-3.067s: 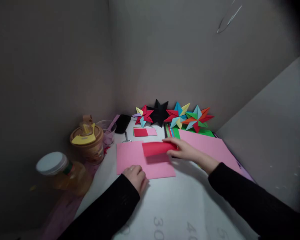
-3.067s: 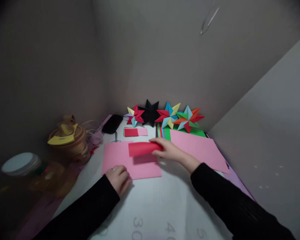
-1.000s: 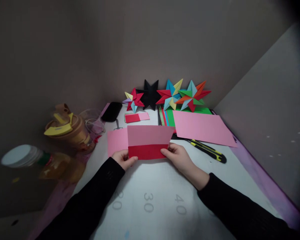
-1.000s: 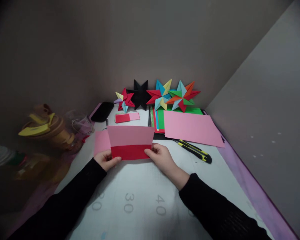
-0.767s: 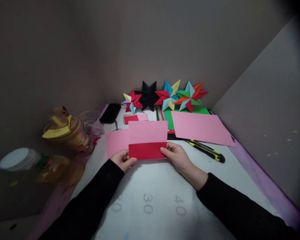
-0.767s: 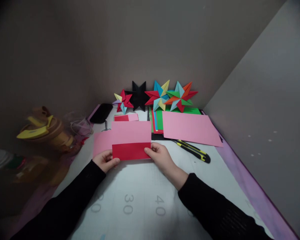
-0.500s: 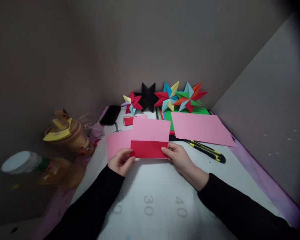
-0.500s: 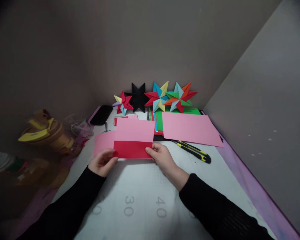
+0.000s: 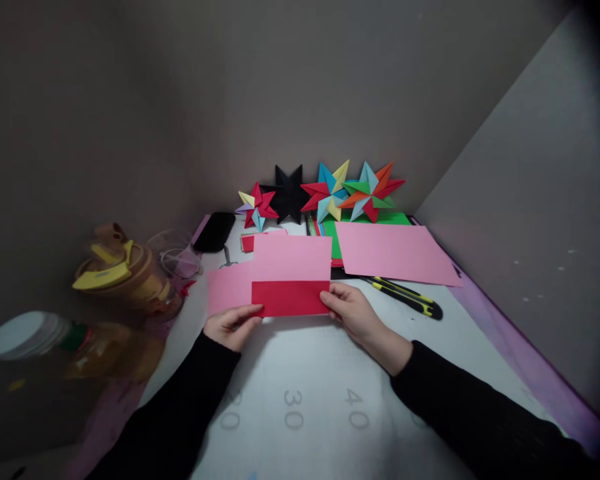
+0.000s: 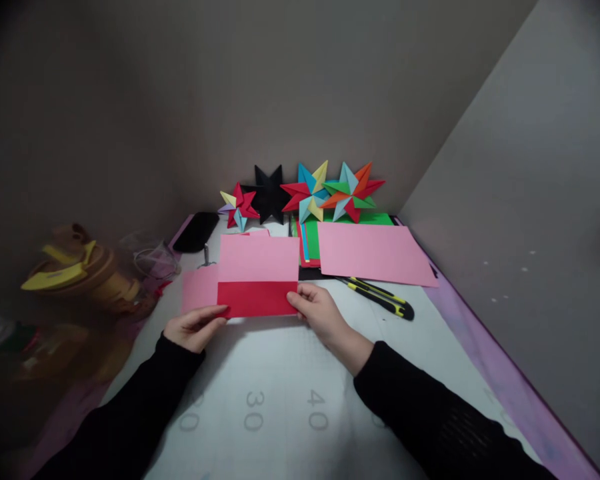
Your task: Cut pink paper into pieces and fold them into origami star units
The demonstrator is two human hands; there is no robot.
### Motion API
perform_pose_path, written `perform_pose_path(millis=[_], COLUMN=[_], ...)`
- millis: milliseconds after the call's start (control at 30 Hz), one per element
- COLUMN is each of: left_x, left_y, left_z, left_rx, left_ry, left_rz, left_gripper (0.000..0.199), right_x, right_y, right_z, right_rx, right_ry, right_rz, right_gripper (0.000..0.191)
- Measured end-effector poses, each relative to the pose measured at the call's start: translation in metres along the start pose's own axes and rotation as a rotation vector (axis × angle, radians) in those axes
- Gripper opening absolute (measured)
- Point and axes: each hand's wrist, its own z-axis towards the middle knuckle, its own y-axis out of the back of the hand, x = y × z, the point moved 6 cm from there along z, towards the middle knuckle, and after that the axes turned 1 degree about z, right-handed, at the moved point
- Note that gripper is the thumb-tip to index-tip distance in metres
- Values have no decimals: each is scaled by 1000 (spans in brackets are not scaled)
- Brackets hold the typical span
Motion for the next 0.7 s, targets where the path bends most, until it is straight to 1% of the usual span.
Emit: perform_pose_path(millis=[67,133,233,300,333,400,467,500,600,700], left_x=[1,1,0,3,6,15,23,26,28,29], left_y=[1,2,1,-1,-2,-6,-13,-17,-26,-28], left_z=[1,1,2,3,3,4,5,5,5,4], left_rx=[-18,-29,-17,-17,-23,-26,4,34,124,161], left_ry=[32,38,-16,-41,-32,21,85,105,123,82], left_rz=[-19,-13,45,59,36,-64,-173,-205,-204,-128], left_gripper=[19,18,14,12,15,31,47,48,36,29], right_x=[3,2,-3,-6,-7,-8,-8,-8,-9,-12], right_y=[-1,-3,-4,-5,-4,-3,-3,-4,-7,-8], right_z=[-1,-2,-1,1,2,3,4,3,4,6], right_rx=[20,42,49,47,45,39,44,53,71,54], right_ry=[11,-13,-88,-120,-119,-98,-72,-65,-56,-54], right_rz=[-13,-15,49,100,109,85,20,-13,-45,26], right_gripper=[32,32,27,27,27,27,27,27,29,33])
